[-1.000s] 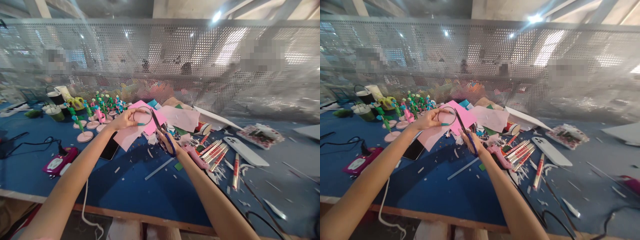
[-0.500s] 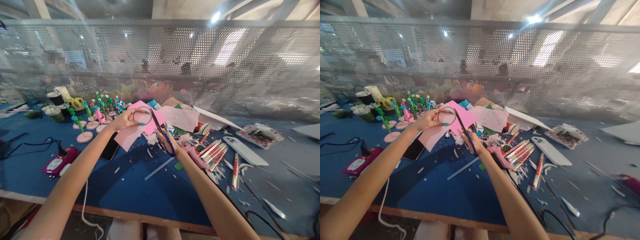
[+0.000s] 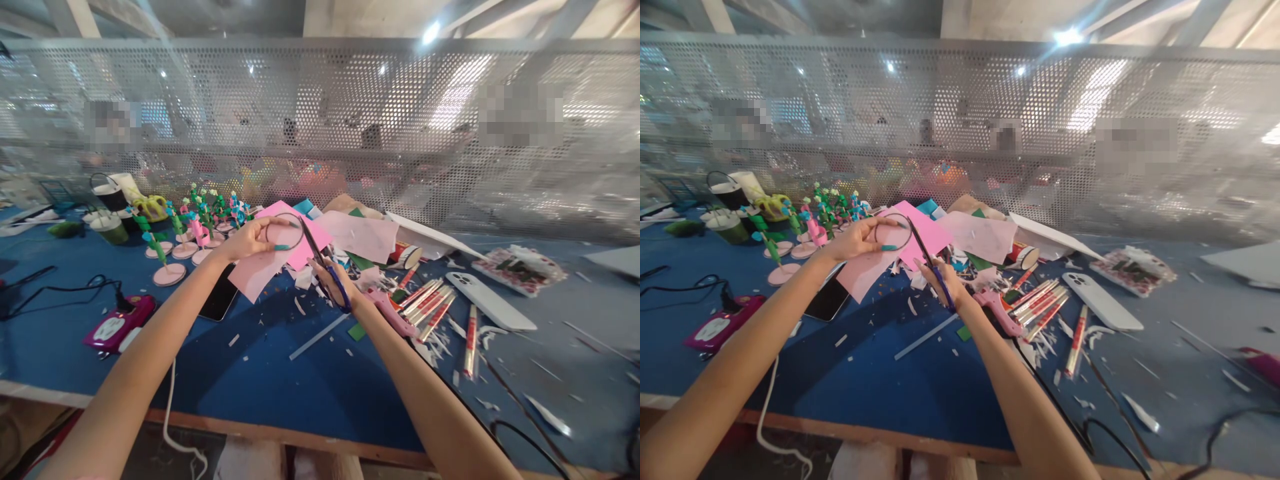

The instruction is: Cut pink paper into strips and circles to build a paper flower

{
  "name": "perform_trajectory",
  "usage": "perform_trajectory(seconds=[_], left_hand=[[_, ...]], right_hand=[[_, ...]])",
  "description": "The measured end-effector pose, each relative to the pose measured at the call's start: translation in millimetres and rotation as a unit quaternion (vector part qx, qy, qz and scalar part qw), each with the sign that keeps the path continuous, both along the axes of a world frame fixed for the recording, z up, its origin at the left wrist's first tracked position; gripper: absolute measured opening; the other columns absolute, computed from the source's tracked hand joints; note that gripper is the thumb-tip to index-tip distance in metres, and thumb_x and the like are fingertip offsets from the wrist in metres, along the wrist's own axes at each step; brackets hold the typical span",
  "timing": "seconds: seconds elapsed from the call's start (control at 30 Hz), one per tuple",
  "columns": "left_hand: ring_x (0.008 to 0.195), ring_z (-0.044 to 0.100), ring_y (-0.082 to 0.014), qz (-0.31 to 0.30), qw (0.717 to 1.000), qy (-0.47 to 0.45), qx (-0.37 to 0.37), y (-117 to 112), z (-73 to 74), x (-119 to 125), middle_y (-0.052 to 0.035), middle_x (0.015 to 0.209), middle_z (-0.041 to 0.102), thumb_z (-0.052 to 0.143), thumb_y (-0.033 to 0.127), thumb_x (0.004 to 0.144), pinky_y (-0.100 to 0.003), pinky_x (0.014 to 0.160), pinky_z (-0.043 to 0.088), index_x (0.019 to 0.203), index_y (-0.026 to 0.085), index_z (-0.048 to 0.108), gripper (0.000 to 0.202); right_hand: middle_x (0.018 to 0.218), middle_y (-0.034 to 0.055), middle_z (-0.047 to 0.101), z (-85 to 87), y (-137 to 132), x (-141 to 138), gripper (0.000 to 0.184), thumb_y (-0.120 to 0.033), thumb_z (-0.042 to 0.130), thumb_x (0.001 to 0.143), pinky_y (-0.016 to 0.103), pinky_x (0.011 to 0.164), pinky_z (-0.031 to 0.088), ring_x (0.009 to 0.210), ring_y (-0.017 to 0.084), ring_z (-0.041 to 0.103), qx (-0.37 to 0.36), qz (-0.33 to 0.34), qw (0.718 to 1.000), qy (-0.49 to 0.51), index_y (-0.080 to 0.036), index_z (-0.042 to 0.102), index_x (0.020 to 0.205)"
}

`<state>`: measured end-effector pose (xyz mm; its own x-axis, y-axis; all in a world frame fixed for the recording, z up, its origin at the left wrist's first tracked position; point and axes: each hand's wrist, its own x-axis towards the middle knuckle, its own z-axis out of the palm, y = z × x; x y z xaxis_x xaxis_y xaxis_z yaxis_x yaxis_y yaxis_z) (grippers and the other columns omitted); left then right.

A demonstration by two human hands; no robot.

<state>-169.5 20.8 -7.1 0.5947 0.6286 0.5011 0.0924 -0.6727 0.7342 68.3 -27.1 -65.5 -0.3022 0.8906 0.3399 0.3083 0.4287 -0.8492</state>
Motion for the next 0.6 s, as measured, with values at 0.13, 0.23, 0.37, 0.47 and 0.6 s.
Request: perform_trajectory(seconds=[0.13, 0.23, 0.37, 0.47, 0.6], left_hand=[[0.129, 0.047, -0.0246, 0.006, 1.0, 0.004, 0.0, -0.3, 1.5, -1.9, -0.013, 0.133, 0.056, 0.074, 0.03, 0.07, -0.043, 0.112, 0.03, 0.119, 0.017, 0.059, 0.053], [0.129, 0.047, -0.0255, 0.015, 1.0, 0.007, 0.005, -1.0, 3.3, -2.7, -0.0127, 0.132, 0.057, 0.075, 0.03, 0.068, -0.044, 0.112, 0.029, 0.118, 0.017, 0.06, 0.053], [0.13, 0.046, -0.0262, 0.014, 1.0, -0.002, -0.004, -2.2, 4.3, -2.3, -0.0131, 0.133, 0.055, 0.076, 0.03, 0.068, -0.044, 0.111, 0.03, 0.117, 0.017, 0.06, 0.054], [0.129, 0.046, -0.0263, 0.015, 1.0, -0.003, -0.01, -2.8, 4.1, -1.9, -0.0134, 0.133, 0.056, 0.076, 0.03, 0.067, -0.043, 0.111, 0.03, 0.117, 0.016, 0.061, 0.054], [0.126, 0.049, -0.0266, 0.022, 0.999, -0.006, -0.023, -2.8, 3.0, -1.7, -0.0135, 0.131, 0.057, 0.077, 0.031, 0.066, -0.044, 0.109, 0.033, 0.116, 0.016, 0.061, 0.055]], right_hand=[[0.051, -0.0062, 0.035, -4.9, 3.7, 2.1, 0.047, -0.065, 0.051, 0.077, 0.024, 0.047, 0.03, 0.048, 0.008, 0.032, 0.007, 0.006, 1.0, 0.0, -0.02, 0.045, 0.065], [0.051, -0.0062, 0.035, -5.2, 2.4, 1.7, 0.046, -0.065, 0.05, 0.077, 0.024, 0.045, 0.03, 0.047, 0.009, 0.033, -0.002, 0.011, 1.0, 0.007, -0.02, 0.05, 0.069], [0.052, -0.006, 0.034, -2.5, -2.7, -0.3, 0.05, -0.068, 0.047, 0.077, 0.023, 0.043, 0.029, 0.046, 0.009, 0.034, -0.026, 0.023, 0.999, 0.017, -0.019, 0.054, 0.074], [0.053, -0.0059, 0.033, -2.2, -3.6, -0.2, 0.052, -0.068, 0.046, 0.077, 0.023, 0.042, 0.029, 0.047, 0.009, 0.033, -0.027, 0.028, 0.999, 0.013, -0.018, 0.058, 0.078], [0.052, -0.0056, 0.035, -3.0, -2.0, 2.0, 0.054, -0.067, 0.048, 0.078, 0.024, 0.043, 0.03, 0.048, 0.011, 0.035, -0.017, 0.019, 1.0, 0.004, -0.016, 0.062, 0.089]])
